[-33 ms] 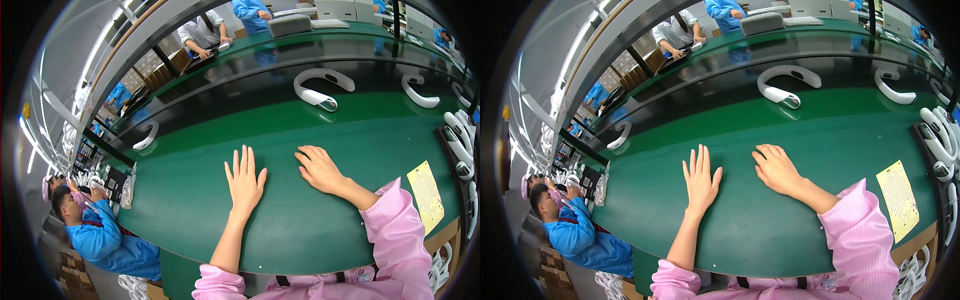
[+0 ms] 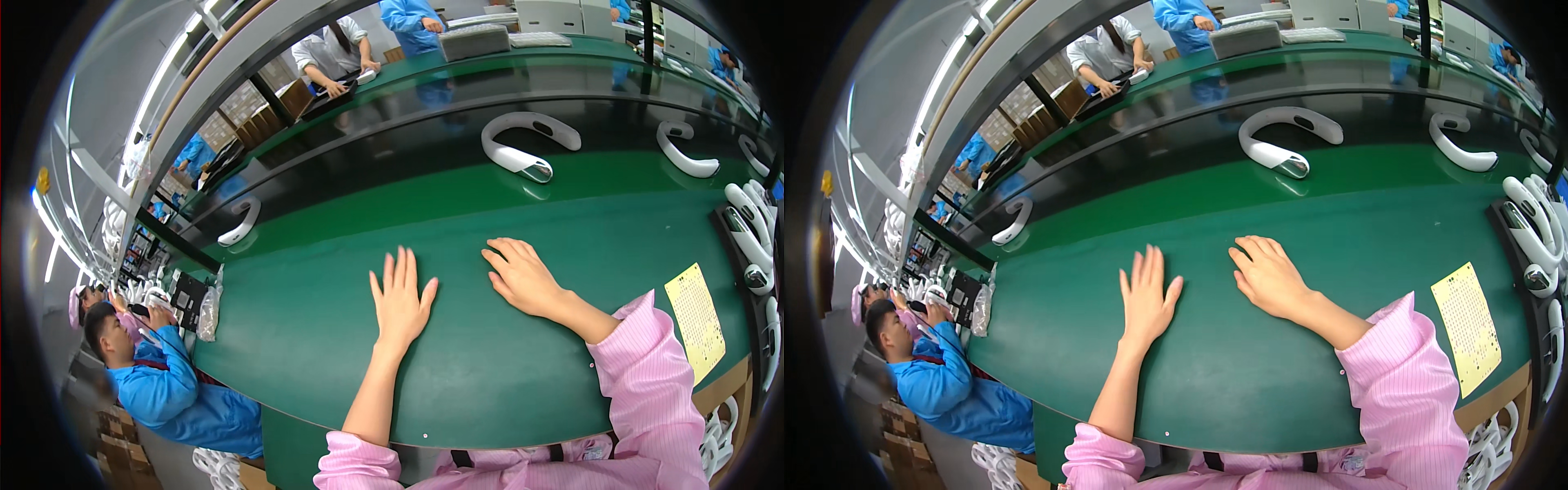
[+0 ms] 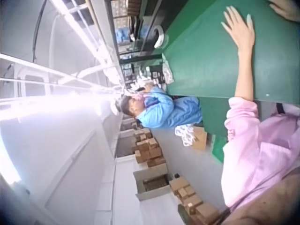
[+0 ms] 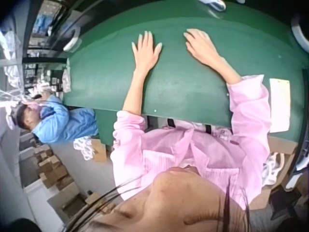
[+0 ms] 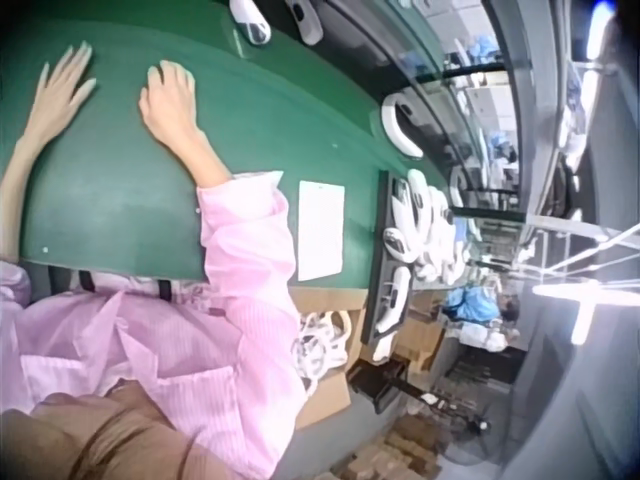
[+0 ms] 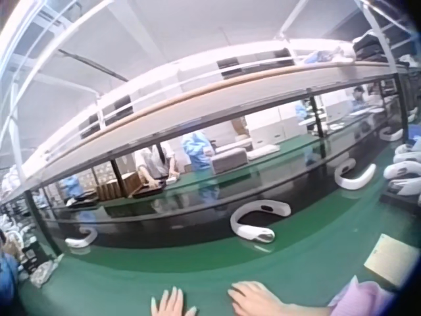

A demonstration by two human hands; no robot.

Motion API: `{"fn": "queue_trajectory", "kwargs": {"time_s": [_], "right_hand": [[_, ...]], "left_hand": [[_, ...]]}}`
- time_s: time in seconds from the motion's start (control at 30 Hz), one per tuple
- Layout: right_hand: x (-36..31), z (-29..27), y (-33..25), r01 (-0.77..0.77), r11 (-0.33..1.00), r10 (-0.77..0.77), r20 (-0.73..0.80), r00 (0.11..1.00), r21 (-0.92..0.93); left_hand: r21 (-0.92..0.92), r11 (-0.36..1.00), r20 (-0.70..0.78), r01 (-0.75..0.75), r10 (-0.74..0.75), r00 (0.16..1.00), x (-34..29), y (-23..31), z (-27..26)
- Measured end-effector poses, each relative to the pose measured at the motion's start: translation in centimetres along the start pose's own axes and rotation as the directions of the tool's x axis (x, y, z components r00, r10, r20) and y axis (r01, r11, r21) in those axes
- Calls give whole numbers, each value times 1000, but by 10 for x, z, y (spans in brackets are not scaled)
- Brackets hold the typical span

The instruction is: The recorder is assembling and inspecting white U-shaped electronic neck massagers on a factory assembly line.

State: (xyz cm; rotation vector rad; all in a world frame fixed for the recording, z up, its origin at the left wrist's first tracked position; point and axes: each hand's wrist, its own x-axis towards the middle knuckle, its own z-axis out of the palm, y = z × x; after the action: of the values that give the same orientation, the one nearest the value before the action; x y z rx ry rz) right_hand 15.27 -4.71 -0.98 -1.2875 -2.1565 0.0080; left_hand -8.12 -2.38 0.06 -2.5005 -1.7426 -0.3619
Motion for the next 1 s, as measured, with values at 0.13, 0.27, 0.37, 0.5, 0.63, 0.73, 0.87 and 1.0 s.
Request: {"fn": "queue_trajectory", "kwargs": {"time_s": [0.13,0.27,0.37,0.5,0.63,0.73,0.87,1.0], "right_hand": [[1,2,1,8,1000,-8,-4,1000,7],[4,0,-2,10,1000,-10,21,1000,6],[2,-3,-5,-23,1000,23,29,999,0],[2,0,-3,-9,1000,9,46,999,7],[4,-2,-7,-32,999,31,62,998,17],[4,-1,-8,-28,1000,27,69,997,12],[3,-3,-8,-39,999,39,72,997,8],[3,-3,-9,-34,999,33,71,997,21]], "left_hand": [[-49,998,68,34,-30,997,-2,-4,7],[-39,999,49,25,-23,999,-3,-7,8],[-111,993,-7,39,-40,999,-3,-5,5],[-102,995,-244,17,-42,969,-4,0,1],[-27,999,-385,-26,14,923,-4,3,-2],[-153,987,-139,51,-72,988,-6,0,14],[-74,997,-362,15,-41,931,-6,0,13],[-88,994,-343,62,-89,935,-6,2,14]]}}
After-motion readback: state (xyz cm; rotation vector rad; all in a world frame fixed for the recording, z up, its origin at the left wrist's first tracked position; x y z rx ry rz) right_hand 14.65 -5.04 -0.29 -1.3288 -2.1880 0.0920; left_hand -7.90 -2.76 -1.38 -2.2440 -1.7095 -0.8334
